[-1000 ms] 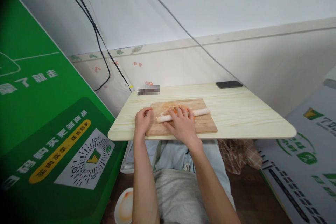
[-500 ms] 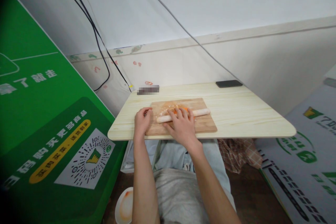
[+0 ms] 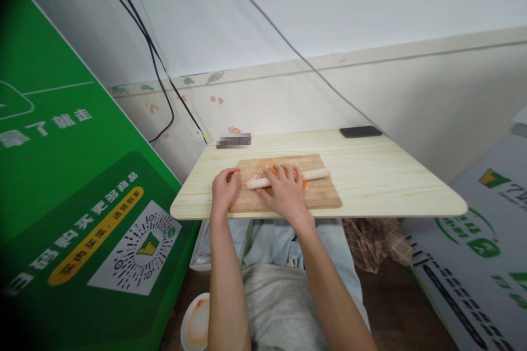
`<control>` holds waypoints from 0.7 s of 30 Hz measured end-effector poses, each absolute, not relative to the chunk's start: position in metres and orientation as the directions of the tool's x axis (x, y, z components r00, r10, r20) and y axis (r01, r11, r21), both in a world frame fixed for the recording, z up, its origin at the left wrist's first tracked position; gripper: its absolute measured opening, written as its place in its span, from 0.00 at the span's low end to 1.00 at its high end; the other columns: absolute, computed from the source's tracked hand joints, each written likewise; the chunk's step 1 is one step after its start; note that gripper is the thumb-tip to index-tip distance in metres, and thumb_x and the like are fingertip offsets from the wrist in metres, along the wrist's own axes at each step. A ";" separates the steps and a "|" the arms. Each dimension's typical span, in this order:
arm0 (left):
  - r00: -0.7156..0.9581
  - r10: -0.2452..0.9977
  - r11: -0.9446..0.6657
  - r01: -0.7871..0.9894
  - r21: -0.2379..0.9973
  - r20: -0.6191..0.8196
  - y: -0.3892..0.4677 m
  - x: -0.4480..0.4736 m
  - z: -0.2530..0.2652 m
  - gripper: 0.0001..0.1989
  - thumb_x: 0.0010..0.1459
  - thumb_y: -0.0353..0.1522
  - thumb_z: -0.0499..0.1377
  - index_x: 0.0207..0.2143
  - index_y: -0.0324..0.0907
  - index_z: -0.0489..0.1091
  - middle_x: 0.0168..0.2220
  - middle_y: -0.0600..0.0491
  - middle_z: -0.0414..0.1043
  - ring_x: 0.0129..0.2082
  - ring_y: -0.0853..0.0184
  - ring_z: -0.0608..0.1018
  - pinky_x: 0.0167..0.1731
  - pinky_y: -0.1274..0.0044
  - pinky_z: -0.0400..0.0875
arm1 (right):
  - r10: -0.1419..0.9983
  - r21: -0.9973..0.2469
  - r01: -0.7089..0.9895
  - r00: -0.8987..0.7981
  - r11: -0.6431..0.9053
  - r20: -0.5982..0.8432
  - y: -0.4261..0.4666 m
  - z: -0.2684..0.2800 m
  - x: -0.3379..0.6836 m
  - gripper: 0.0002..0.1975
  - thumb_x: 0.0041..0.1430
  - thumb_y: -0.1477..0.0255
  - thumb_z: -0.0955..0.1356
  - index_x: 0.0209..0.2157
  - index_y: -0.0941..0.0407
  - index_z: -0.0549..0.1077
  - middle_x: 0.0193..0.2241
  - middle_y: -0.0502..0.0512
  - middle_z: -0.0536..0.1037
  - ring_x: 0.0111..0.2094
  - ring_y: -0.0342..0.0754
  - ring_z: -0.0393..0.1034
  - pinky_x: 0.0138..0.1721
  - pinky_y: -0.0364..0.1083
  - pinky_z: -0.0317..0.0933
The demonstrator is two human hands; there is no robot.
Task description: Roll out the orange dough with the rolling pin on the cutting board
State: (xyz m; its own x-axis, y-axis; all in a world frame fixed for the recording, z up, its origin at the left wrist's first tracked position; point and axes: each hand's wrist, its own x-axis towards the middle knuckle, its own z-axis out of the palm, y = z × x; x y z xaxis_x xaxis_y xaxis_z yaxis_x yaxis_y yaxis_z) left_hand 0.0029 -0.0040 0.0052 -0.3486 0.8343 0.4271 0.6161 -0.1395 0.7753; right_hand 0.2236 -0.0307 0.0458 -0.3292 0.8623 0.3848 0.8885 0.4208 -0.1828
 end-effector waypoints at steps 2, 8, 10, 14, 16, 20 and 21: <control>-0.348 0.834 -0.141 0.615 0.776 0.427 -0.004 0.003 0.006 0.13 0.69 0.33 0.57 0.45 0.44 0.83 0.48 0.44 0.87 0.49 0.55 0.85 0.58 0.62 0.78 | 0.862 -0.185 0.888 -0.327 0.420 0.387 -0.032 0.045 0.223 0.28 0.76 0.51 0.68 0.69 0.50 0.76 0.69 0.65 0.77 0.70 0.65 0.65 0.75 0.66 0.44; -0.349 0.838 -0.139 0.606 0.783 0.419 -0.005 0.003 0.006 0.13 0.69 0.33 0.57 0.45 0.44 0.83 0.49 0.45 0.87 0.49 0.55 0.85 0.58 0.62 0.78 | 0.868 -0.186 0.894 -0.318 0.409 0.380 -0.039 0.044 0.224 0.28 0.77 0.51 0.68 0.69 0.50 0.76 0.69 0.64 0.77 0.70 0.64 0.66 0.76 0.66 0.43; -0.349 0.838 -0.142 0.605 0.784 0.421 -0.005 0.003 0.007 0.13 0.69 0.33 0.57 0.45 0.45 0.83 0.48 0.45 0.87 0.49 0.55 0.85 0.58 0.62 0.78 | 0.867 -0.191 0.891 -0.317 0.411 0.385 -0.041 0.043 0.224 0.28 0.77 0.51 0.68 0.69 0.49 0.76 0.68 0.64 0.78 0.70 0.64 0.66 0.76 0.65 0.42; -0.354 0.835 -0.139 0.606 0.783 0.422 -0.005 0.004 0.007 0.13 0.69 0.32 0.57 0.45 0.44 0.83 0.48 0.45 0.87 0.49 0.56 0.85 0.58 0.63 0.78 | 0.865 -0.199 0.886 -0.322 0.418 0.385 -0.040 0.044 0.225 0.27 0.77 0.52 0.67 0.69 0.49 0.76 0.68 0.64 0.78 0.70 0.64 0.66 0.76 0.66 0.42; -0.352 0.835 -0.140 0.608 0.782 0.423 -0.005 0.004 0.008 0.13 0.69 0.32 0.57 0.45 0.44 0.83 0.48 0.45 0.87 0.49 0.56 0.85 0.58 0.63 0.78 | 0.868 -0.198 0.888 -0.323 0.416 0.377 -0.038 0.045 0.225 0.27 0.77 0.52 0.67 0.69 0.50 0.76 0.69 0.65 0.77 0.70 0.64 0.65 0.76 0.66 0.43; -0.352 0.838 -0.131 0.614 0.779 0.418 -0.006 0.004 0.009 0.13 0.69 0.31 0.58 0.45 0.45 0.83 0.48 0.45 0.87 0.49 0.56 0.85 0.58 0.63 0.79 | 0.860 -0.185 0.886 -0.332 0.425 0.387 -0.033 0.047 0.225 0.28 0.76 0.51 0.67 0.68 0.49 0.77 0.68 0.65 0.78 0.70 0.65 0.65 0.74 0.66 0.45; -0.352 0.838 -0.128 0.615 0.778 0.416 -0.006 0.004 0.009 0.13 0.69 0.31 0.58 0.45 0.45 0.83 0.48 0.46 0.87 0.49 0.56 0.85 0.58 0.63 0.79 | 0.858 -0.185 0.885 -0.334 0.428 0.390 -0.033 0.047 0.225 0.28 0.76 0.51 0.67 0.68 0.49 0.77 0.68 0.65 0.78 0.69 0.65 0.65 0.74 0.66 0.46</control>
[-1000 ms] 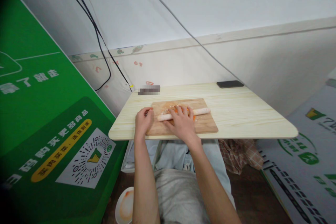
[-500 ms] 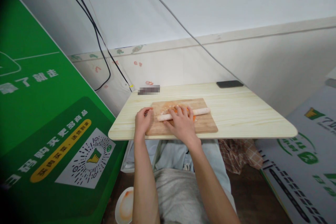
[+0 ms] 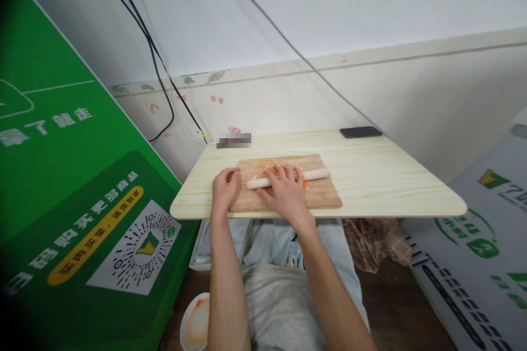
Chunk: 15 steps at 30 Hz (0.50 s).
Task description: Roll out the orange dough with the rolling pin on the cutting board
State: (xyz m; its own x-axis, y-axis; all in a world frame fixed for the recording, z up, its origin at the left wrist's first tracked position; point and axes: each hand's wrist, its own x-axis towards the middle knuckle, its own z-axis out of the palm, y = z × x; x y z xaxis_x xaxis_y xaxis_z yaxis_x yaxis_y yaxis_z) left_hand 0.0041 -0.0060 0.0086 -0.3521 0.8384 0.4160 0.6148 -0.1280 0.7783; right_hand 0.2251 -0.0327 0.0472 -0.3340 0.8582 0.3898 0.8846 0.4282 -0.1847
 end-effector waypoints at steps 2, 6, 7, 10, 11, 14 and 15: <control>-0.352 0.839 -0.126 0.615 0.778 0.414 -0.006 0.004 0.009 0.13 0.69 0.31 0.58 0.45 0.45 0.83 0.48 0.46 0.87 0.49 0.56 0.85 0.58 0.64 0.79 | 0.858 -0.187 0.884 -0.335 0.429 0.389 -0.032 0.047 0.225 0.28 0.76 0.51 0.67 0.68 0.50 0.77 0.68 0.64 0.78 0.69 0.65 0.65 0.74 0.66 0.45; -0.348 0.841 -0.126 0.620 0.775 0.415 -0.006 0.003 0.009 0.13 0.69 0.32 0.57 0.45 0.44 0.83 0.48 0.45 0.87 0.49 0.56 0.85 0.58 0.63 0.79 | 0.862 -0.189 0.884 -0.335 0.427 0.382 -0.033 0.048 0.225 0.27 0.76 0.51 0.67 0.68 0.49 0.77 0.67 0.64 0.78 0.69 0.65 0.65 0.73 0.64 0.46; -0.347 0.841 -0.126 0.621 0.774 0.415 -0.005 0.003 0.009 0.13 0.69 0.32 0.57 0.45 0.44 0.83 0.48 0.45 0.87 0.49 0.56 0.85 0.58 0.63 0.79 | 0.862 -0.187 0.884 -0.336 0.428 0.380 -0.033 0.048 0.225 0.27 0.77 0.51 0.67 0.68 0.49 0.76 0.67 0.64 0.78 0.69 0.64 0.65 0.73 0.64 0.46; -0.350 0.839 -0.129 0.617 0.776 0.418 -0.005 0.003 0.008 0.13 0.69 0.32 0.57 0.46 0.44 0.83 0.48 0.44 0.87 0.49 0.56 0.85 0.58 0.63 0.79 | 0.865 -0.184 0.888 -0.333 0.422 0.377 -0.034 0.048 0.224 0.28 0.76 0.52 0.68 0.68 0.50 0.76 0.68 0.64 0.78 0.70 0.65 0.64 0.74 0.65 0.45; -0.351 0.838 -0.131 0.615 0.778 0.418 -0.005 0.003 0.008 0.13 0.69 0.32 0.57 0.46 0.43 0.83 0.48 0.44 0.87 0.49 0.56 0.85 0.57 0.63 0.79 | 0.866 -0.186 0.890 -0.328 0.417 0.378 -0.035 0.047 0.224 0.28 0.76 0.52 0.68 0.68 0.50 0.77 0.68 0.64 0.78 0.70 0.65 0.64 0.74 0.65 0.44; -0.352 0.839 -0.130 0.611 0.781 0.415 -0.005 0.004 0.008 0.13 0.69 0.32 0.57 0.45 0.44 0.83 0.48 0.45 0.87 0.48 0.56 0.85 0.57 0.64 0.79 | 0.863 -0.189 0.891 -0.318 0.413 0.392 -0.037 0.046 0.224 0.27 0.76 0.52 0.67 0.68 0.49 0.77 0.67 0.64 0.79 0.69 0.64 0.66 0.74 0.65 0.44; -0.353 0.839 -0.127 0.612 0.780 0.414 -0.005 0.004 0.008 0.13 0.69 0.32 0.58 0.45 0.44 0.83 0.48 0.45 0.87 0.48 0.56 0.85 0.57 0.64 0.79 | 0.861 -0.189 0.890 -0.318 0.416 0.398 -0.037 0.045 0.224 0.27 0.77 0.52 0.67 0.67 0.49 0.77 0.67 0.64 0.79 0.68 0.64 0.66 0.74 0.65 0.44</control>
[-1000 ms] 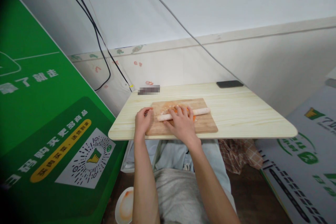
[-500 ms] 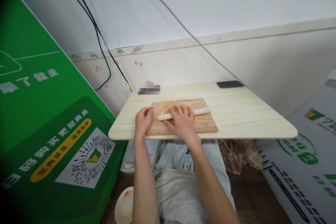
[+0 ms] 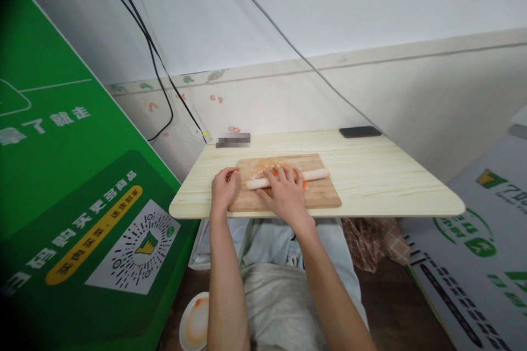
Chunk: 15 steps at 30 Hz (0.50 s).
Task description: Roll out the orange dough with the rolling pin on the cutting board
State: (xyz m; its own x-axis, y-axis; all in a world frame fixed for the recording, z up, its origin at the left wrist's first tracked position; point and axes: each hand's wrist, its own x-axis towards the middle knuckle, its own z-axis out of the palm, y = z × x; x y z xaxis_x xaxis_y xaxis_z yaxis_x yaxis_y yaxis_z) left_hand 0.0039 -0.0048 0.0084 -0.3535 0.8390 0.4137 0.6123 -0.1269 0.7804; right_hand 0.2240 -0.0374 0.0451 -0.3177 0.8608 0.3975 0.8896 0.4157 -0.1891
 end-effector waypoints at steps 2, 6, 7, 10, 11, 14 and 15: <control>-0.356 0.839 -0.120 0.616 0.778 0.412 -0.005 0.004 0.009 0.13 0.69 0.32 0.58 0.45 0.45 0.83 0.48 0.45 0.87 0.48 0.56 0.85 0.57 0.64 0.79 | 0.858 -0.190 0.888 -0.319 0.420 0.403 -0.039 0.045 0.224 0.27 0.77 0.51 0.66 0.67 0.49 0.77 0.67 0.64 0.79 0.68 0.64 0.66 0.74 0.66 0.44; -0.356 0.837 -0.122 0.618 0.777 0.415 -0.005 0.004 0.009 0.13 0.68 0.32 0.58 0.45 0.44 0.83 0.48 0.45 0.87 0.48 0.56 0.85 0.57 0.64 0.79 | 0.862 -0.196 0.889 -0.313 0.414 0.398 -0.042 0.045 0.225 0.27 0.77 0.52 0.66 0.68 0.49 0.77 0.66 0.63 0.79 0.68 0.64 0.66 0.75 0.65 0.43; -0.357 0.838 -0.121 0.617 0.778 0.413 -0.005 0.004 0.009 0.13 0.68 0.32 0.58 0.45 0.44 0.83 0.48 0.45 0.87 0.48 0.56 0.85 0.57 0.64 0.79 | 0.860 -0.195 0.889 -0.314 0.415 0.401 -0.043 0.045 0.225 0.27 0.77 0.52 0.66 0.68 0.49 0.76 0.66 0.63 0.79 0.68 0.64 0.66 0.75 0.65 0.43; -0.360 0.840 -0.116 0.612 0.782 0.407 -0.005 0.004 0.009 0.13 0.68 0.32 0.58 0.45 0.45 0.83 0.48 0.46 0.87 0.48 0.57 0.85 0.57 0.65 0.79 | 0.854 -0.188 0.887 -0.318 0.421 0.413 -0.045 0.044 0.226 0.26 0.78 0.53 0.66 0.68 0.49 0.76 0.66 0.64 0.79 0.69 0.63 0.66 0.75 0.64 0.43; -0.360 0.840 -0.118 0.610 0.783 0.406 -0.005 0.004 0.010 0.13 0.68 0.32 0.58 0.45 0.45 0.83 0.48 0.46 0.87 0.48 0.56 0.85 0.57 0.65 0.79 | 0.854 -0.187 0.888 -0.318 0.420 0.412 -0.045 0.044 0.226 0.26 0.78 0.53 0.66 0.68 0.49 0.76 0.66 0.64 0.79 0.69 0.63 0.66 0.75 0.64 0.43; -0.358 0.838 -0.124 0.610 0.783 0.411 -0.005 0.004 0.009 0.13 0.69 0.32 0.58 0.45 0.45 0.83 0.47 0.45 0.87 0.48 0.56 0.85 0.57 0.64 0.78 | 0.857 -0.183 0.891 -0.317 0.416 0.406 -0.045 0.044 0.226 0.27 0.78 0.53 0.66 0.69 0.49 0.76 0.66 0.64 0.79 0.69 0.63 0.66 0.75 0.64 0.43; -0.357 0.837 -0.126 0.610 0.782 0.414 -0.005 0.004 0.009 0.13 0.69 0.32 0.58 0.45 0.45 0.83 0.48 0.45 0.87 0.48 0.56 0.85 0.57 0.64 0.78 | 0.858 -0.182 0.891 -0.318 0.416 0.404 -0.045 0.044 0.226 0.27 0.78 0.53 0.66 0.69 0.49 0.76 0.66 0.64 0.79 0.69 0.63 0.66 0.75 0.64 0.42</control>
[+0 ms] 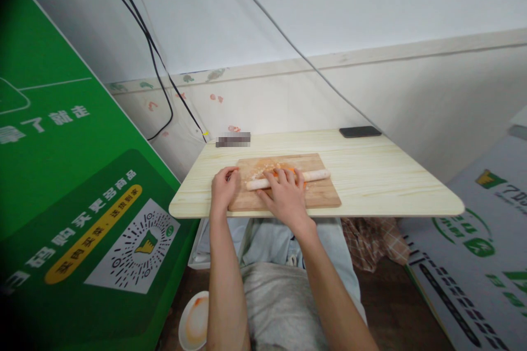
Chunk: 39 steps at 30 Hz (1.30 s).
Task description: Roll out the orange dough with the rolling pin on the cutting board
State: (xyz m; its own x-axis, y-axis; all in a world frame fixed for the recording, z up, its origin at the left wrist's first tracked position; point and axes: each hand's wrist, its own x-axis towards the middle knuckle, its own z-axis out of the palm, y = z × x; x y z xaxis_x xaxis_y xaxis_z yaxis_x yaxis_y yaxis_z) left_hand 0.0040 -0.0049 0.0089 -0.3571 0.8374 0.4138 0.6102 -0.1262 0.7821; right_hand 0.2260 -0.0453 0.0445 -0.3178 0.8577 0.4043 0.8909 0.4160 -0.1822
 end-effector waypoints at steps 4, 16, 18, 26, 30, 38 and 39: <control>-0.351 0.836 -0.137 0.612 0.779 0.422 -0.005 0.004 0.008 0.13 0.69 0.32 0.57 0.45 0.44 0.83 0.48 0.44 0.87 0.48 0.55 0.85 0.57 0.63 0.78 | 0.863 -0.189 0.890 -0.319 0.415 0.393 -0.043 0.046 0.225 0.27 0.77 0.53 0.66 0.68 0.49 0.76 0.67 0.64 0.79 0.69 0.64 0.66 0.75 0.65 0.43; -0.348 0.839 -0.129 0.620 0.774 0.418 -0.005 0.003 0.008 0.13 0.69 0.32 0.57 0.46 0.45 0.84 0.48 0.46 0.87 0.49 0.56 0.85 0.58 0.64 0.79 | 0.852 -0.174 0.888 -0.329 0.426 0.408 -0.034 0.046 0.224 0.27 0.76 0.51 0.67 0.67 0.49 0.77 0.67 0.64 0.78 0.69 0.65 0.65 0.73 0.65 0.46; -0.349 0.840 -0.128 0.616 0.777 0.415 -0.005 0.003 0.008 0.13 0.69 0.32 0.58 0.46 0.45 0.84 0.48 0.46 0.87 0.49 0.56 0.85 0.57 0.65 0.79 | 0.853 -0.176 0.889 -0.325 0.423 0.409 -0.035 0.046 0.224 0.27 0.76 0.52 0.67 0.67 0.49 0.77 0.67 0.64 0.78 0.69 0.65 0.65 0.73 0.65 0.46; -0.354 0.840 -0.125 0.613 0.780 0.412 -0.004 0.003 0.008 0.13 0.69 0.32 0.58 0.45 0.45 0.84 0.47 0.46 0.87 0.48 0.57 0.85 0.57 0.65 0.79 | 0.850 -0.167 0.877 -0.363 0.450 0.382 -0.042 0.044 0.230 0.30 0.78 0.50 0.65 0.71 0.49 0.74 0.67 0.66 0.78 0.69 0.64 0.67 0.74 0.66 0.44; -0.351 0.840 -0.132 0.608 0.783 0.414 -0.004 0.003 0.009 0.13 0.69 0.32 0.58 0.45 0.44 0.84 0.47 0.46 0.87 0.48 0.57 0.85 0.57 0.65 0.79 | 0.855 -0.162 0.879 -0.370 0.449 0.363 -0.044 0.045 0.231 0.30 0.78 0.50 0.65 0.73 0.49 0.72 0.68 0.65 0.78 0.70 0.64 0.66 0.75 0.65 0.43; -0.357 0.836 -0.122 0.619 0.775 0.417 -0.006 0.005 0.009 0.13 0.69 0.32 0.58 0.46 0.44 0.84 0.47 0.46 0.87 0.48 0.57 0.85 0.57 0.65 0.78 | 0.872 -0.170 0.888 -0.355 0.427 0.336 -0.038 0.052 0.227 0.28 0.78 0.52 0.68 0.70 0.50 0.75 0.70 0.65 0.76 0.71 0.64 0.65 0.74 0.65 0.45; -0.357 0.835 -0.124 0.620 0.775 0.419 -0.006 0.005 0.009 0.13 0.68 0.32 0.58 0.46 0.43 0.84 0.47 0.45 0.87 0.48 0.57 0.85 0.57 0.65 0.78 | 0.871 -0.171 0.888 -0.354 0.428 0.340 -0.038 0.052 0.226 0.28 0.78 0.52 0.68 0.70 0.51 0.75 0.70 0.66 0.76 0.71 0.64 0.65 0.74 0.65 0.45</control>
